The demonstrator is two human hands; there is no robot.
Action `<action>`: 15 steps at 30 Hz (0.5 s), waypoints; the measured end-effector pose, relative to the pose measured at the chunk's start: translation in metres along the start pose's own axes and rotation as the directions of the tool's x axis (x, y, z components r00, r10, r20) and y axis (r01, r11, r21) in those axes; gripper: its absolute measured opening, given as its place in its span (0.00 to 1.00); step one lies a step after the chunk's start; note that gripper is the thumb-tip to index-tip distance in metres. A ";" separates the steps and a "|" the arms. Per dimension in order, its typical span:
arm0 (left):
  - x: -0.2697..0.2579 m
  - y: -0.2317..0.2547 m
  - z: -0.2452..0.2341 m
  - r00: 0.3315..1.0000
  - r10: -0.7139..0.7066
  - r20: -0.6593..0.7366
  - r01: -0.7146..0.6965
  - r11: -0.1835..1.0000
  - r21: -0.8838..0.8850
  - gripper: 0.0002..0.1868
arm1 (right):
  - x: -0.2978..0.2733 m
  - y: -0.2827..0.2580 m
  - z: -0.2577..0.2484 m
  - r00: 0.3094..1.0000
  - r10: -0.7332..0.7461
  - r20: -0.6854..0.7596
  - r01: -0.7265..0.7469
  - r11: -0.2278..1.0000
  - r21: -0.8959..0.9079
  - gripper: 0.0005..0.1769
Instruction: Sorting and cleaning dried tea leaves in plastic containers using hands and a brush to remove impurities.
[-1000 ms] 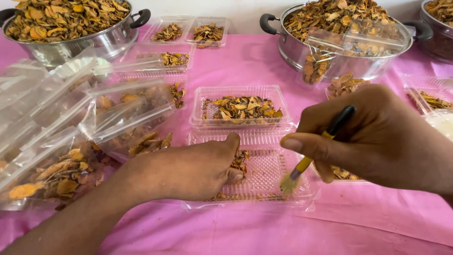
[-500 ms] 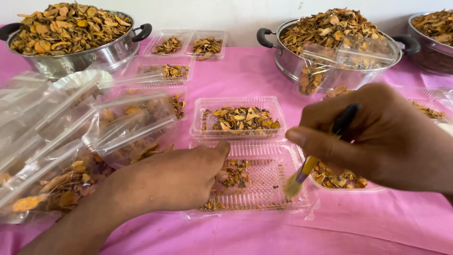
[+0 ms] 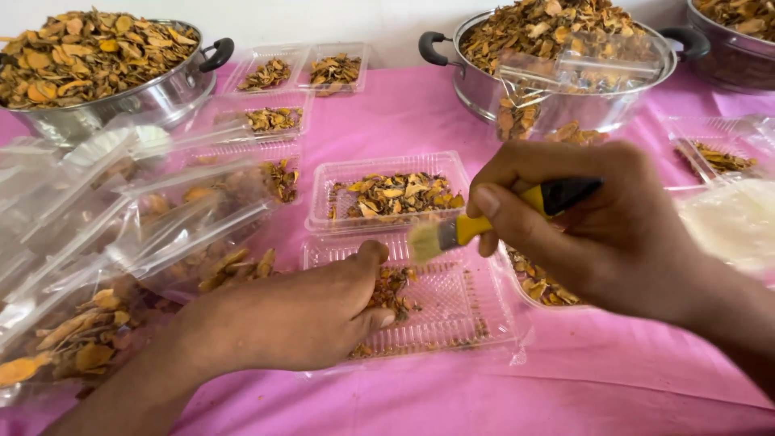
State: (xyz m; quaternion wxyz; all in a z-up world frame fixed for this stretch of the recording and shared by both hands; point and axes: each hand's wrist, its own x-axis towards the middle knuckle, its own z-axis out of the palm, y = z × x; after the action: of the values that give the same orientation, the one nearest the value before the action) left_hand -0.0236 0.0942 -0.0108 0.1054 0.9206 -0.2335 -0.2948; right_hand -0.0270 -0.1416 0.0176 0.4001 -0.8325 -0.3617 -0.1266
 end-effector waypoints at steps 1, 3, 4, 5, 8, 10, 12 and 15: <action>0.001 0.003 0.000 0.999 -0.035 0.003 0.035 0.999 -0.026 0.30 | -0.005 0.005 0.006 0.996 -0.090 -0.012 0.090 0.996 0.013 0.11; 0.000 0.012 -0.002 0.997 -0.071 -0.002 0.071 0.996 -0.044 0.36 | -0.015 0.008 0.012 0.982 -0.188 -0.033 0.188 0.982 0.019 0.08; -0.002 0.017 -0.004 0.990 -0.142 0.006 0.142 0.989 -0.038 0.28 | -0.019 0.007 0.012 0.980 -0.200 0.000 0.199 0.977 -0.076 0.05; -0.005 0.022 -0.003 0.976 -0.214 0.028 0.215 0.976 -0.034 0.22 | -0.026 0.006 0.016 0.980 -0.197 0.035 0.200 0.967 -0.159 0.03; -0.002 0.020 0.000 0.983 -0.183 -0.004 0.182 0.979 -0.094 0.22 | -0.022 0.005 0.016 0.975 -0.215 0.059 0.217 0.976 -0.026 0.07; 0.002 0.020 0.000 0.984 -0.176 -0.003 0.174 0.979 -0.101 0.21 | -0.021 0.009 0.013 0.975 -0.216 0.059 0.216 0.976 0.011 0.08; 0.011 0.002 0.011 0.984 -0.180 0.003 0.179 0.976 -0.121 0.20 | -0.020 0.013 0.009 0.973 -0.221 0.070 0.217 0.974 0.062 0.09; 0.019 -0.025 0.024 0.937 0.277 -0.214 -0.279 0.960 0.022 0.32 | -0.021 0.020 0.004 0.993 -0.115 0.007 0.112 0.983 0.145 0.14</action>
State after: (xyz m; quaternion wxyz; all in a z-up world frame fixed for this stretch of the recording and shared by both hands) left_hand -0.0151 0.1058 -0.0478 0.1747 0.9043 -0.3471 -0.1769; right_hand -0.0282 -0.1579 -0.0071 0.4487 -0.7803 -0.4198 -0.1161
